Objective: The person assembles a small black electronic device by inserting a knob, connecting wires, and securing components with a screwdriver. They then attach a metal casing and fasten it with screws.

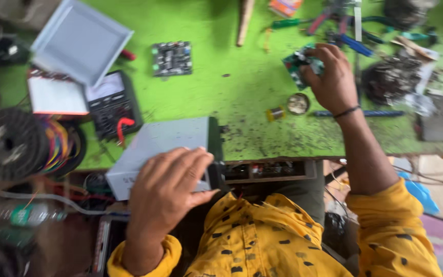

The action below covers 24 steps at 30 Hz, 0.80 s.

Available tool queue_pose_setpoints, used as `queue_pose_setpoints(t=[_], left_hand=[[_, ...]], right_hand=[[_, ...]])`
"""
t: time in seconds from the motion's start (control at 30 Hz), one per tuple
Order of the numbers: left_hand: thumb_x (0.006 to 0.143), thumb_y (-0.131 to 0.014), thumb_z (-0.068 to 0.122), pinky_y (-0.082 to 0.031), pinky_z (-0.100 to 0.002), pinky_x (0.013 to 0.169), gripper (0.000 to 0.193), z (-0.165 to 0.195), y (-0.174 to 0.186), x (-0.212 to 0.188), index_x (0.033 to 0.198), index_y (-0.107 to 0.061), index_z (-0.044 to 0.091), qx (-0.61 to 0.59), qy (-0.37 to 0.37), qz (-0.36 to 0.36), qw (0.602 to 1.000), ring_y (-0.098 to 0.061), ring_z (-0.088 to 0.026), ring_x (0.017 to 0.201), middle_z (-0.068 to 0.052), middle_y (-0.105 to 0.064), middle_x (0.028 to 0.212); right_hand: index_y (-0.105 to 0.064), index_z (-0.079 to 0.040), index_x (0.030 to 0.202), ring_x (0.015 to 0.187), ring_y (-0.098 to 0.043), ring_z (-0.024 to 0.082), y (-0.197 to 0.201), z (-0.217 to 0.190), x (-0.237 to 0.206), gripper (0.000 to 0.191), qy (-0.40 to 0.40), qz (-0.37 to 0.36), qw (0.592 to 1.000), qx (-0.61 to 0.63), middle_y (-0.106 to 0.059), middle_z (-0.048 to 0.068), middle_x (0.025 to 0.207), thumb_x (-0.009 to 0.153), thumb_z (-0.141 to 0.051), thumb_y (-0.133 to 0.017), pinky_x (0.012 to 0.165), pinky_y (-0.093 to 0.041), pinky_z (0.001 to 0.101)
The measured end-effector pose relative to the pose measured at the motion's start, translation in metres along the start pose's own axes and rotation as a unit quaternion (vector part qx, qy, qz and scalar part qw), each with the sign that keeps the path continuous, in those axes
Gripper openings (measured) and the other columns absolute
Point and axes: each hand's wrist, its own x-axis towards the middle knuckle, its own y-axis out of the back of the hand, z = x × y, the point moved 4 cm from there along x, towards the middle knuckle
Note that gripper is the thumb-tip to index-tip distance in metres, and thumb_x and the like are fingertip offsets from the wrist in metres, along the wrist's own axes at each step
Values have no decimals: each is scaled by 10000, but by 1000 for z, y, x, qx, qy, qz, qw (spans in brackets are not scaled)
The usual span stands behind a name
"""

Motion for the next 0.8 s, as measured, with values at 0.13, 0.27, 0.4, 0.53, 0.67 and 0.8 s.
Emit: queue_pose_setpoints(t=[0.13, 0.27, 0.4, 0.53, 0.67, 0.8], left_hand=[[651, -900, 407, -499, -427, 1006, 738, 7, -7, -20, 1293, -666, 129, -31, -8, 19, 999, -626, -246, 1198, -10, -680, 1301], [652, -906, 413, -500, -432, 990, 741, 8, -8, -26, 1290, -671, 118, -24, -15, 31, 999, -623, -252, 1183, -17, -678, 1294], [625, -893, 370, -515, -421, 973, 700, 5, -5, -24, 1245, -707, 106, -17, -10, 21, 1000, -634, -244, 1176, -18, -700, 1266], [635, -898, 312, -520, -438, 945, 635, -5, 3, -5, 1188, -711, 62, -44, -16, 20, 999, -673, -267, 1136, -64, -722, 1197], [608, -854, 411, -543, -409, 957, 727, -20, 5, 29, 1220, -700, 51, 13, -61, -42, 997, -704, -241, 1086, -88, -741, 1181], [619, -880, 548, -601, -388, 885, 786, -37, -4, 64, 1217, -719, 65, 104, -43, -138, 984, -743, -221, 960, -104, -762, 1111]], right_hand=[[-672, 6, 1259, 1269, -602, 419, -15, -9, 6, 325, 3, -3, 1000, 11, -627, 233, 1352, 974, -137, -736, 1090, -483, 495], [-644, -7, 1301, 1356, -569, 426, -16, -31, 9, 336, 42, 47, 998, -9, -580, 243, 1417, 996, -112, -740, 1149, -464, 486], [-598, -68, 1346, 1335, -560, 380, -15, -66, -26, 557, -60, -15, 998, 33, -609, 194, 1407, 908, -324, -829, 1139, -419, 516], [-398, -60, 1491, 1426, -253, 513, -36, -92, -67, 985, -120, -126, 977, -127, -314, 338, 1528, 757, -566, -816, 1133, -188, 622], [-253, 1, 1594, 1528, -86, 483, -56, -86, -67, 962, -140, -170, 970, -98, -147, 342, 1630, 934, -567, -662, 1226, -72, 599], [-263, 7, 1580, 1548, -105, 423, -63, -84, -54, 918, -114, -167, 976, -73, -152, 313, 1645, 979, -618, -566, 1259, -86, 530]])
